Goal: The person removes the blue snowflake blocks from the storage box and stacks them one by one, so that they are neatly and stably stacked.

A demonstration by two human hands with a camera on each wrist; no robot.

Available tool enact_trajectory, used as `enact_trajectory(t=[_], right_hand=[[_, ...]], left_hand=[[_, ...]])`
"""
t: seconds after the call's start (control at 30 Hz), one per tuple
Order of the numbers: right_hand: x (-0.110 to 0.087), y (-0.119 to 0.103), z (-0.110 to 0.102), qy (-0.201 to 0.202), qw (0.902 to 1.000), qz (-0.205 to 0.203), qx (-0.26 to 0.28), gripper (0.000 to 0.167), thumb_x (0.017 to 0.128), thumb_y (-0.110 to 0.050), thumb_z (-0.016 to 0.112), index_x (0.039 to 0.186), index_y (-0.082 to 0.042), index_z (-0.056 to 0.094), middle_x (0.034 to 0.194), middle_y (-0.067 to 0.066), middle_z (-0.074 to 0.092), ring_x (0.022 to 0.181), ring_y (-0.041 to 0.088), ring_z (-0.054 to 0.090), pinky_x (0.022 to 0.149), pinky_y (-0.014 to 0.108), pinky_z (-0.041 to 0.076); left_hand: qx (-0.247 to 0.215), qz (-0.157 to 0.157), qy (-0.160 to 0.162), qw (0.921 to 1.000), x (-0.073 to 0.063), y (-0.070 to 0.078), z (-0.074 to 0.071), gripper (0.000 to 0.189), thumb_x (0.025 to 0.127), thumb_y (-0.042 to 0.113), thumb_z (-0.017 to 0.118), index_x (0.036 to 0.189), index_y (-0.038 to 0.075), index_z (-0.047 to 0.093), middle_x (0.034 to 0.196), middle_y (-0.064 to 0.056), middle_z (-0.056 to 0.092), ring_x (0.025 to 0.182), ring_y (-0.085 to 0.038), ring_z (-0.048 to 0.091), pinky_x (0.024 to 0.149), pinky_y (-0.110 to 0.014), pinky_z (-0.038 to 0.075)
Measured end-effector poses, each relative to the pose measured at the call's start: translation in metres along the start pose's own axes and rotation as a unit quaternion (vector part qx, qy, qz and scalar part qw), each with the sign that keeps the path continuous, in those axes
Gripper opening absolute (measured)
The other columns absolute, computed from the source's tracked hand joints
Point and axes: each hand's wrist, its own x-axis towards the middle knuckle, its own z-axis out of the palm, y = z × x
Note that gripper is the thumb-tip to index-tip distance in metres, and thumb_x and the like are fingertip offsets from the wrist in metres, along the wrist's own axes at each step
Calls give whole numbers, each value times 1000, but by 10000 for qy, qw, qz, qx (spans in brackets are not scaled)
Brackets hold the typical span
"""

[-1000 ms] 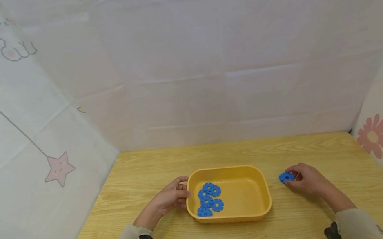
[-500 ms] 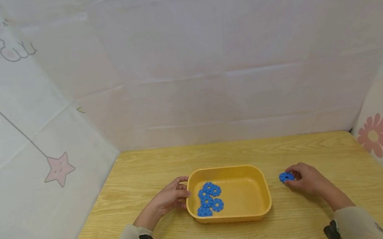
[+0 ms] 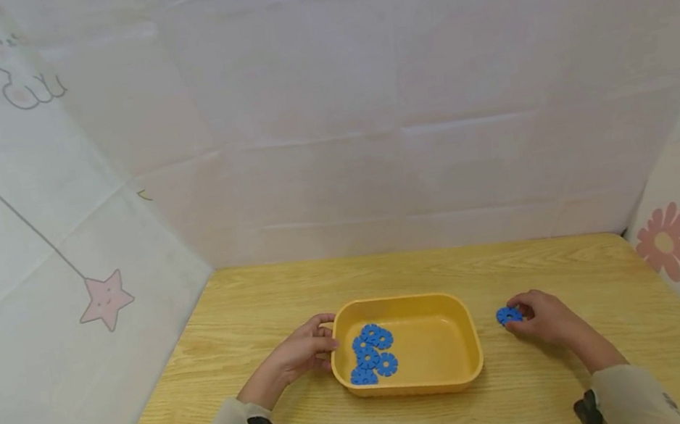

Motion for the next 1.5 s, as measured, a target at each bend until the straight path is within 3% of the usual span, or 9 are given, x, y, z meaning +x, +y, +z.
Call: enact_trajectory(t=[0.53,0.9,1.3,1.5], right_hand=[[2,2,2,-97,9999,66,-9,49,89,-31,78,122,3,65,107,15,63,95,29,60,79,48,54],[5,-2,4,-44,9996,17,-265,49,85,-31,81,119,1,65,98,8,62,86,21,56,73,40,50],[6,-7,1,-146,9995,149,-255,45,88,-27,79,118,2,64,102,15,66,92,31,62,78,51,54],[7,-7,0,-167,9995,218,-184,46,87,-27,79,119,2,63,102,15,65,92,31,62,78,50,54]], left_hand=[[-36,24,-47,10000,1,-1,-1,60,94,2,63,148,5,36,107,-11,52,85,-22,60,61,-30,57],[-39,25,15,10000,0,-2,0,61,94,3,64,148,5,36,106,-11,50,85,-22,59,60,-29,56],[-73,5,-26,10000,1,-1,-1,61,94,3,64,148,6,36,104,-10,51,83,-22,60,61,-30,56],[-59,2,-37,10000,-1,1,0,60,95,2,63,148,6,36,104,-10,50,84,-22,59,61,-31,57]])
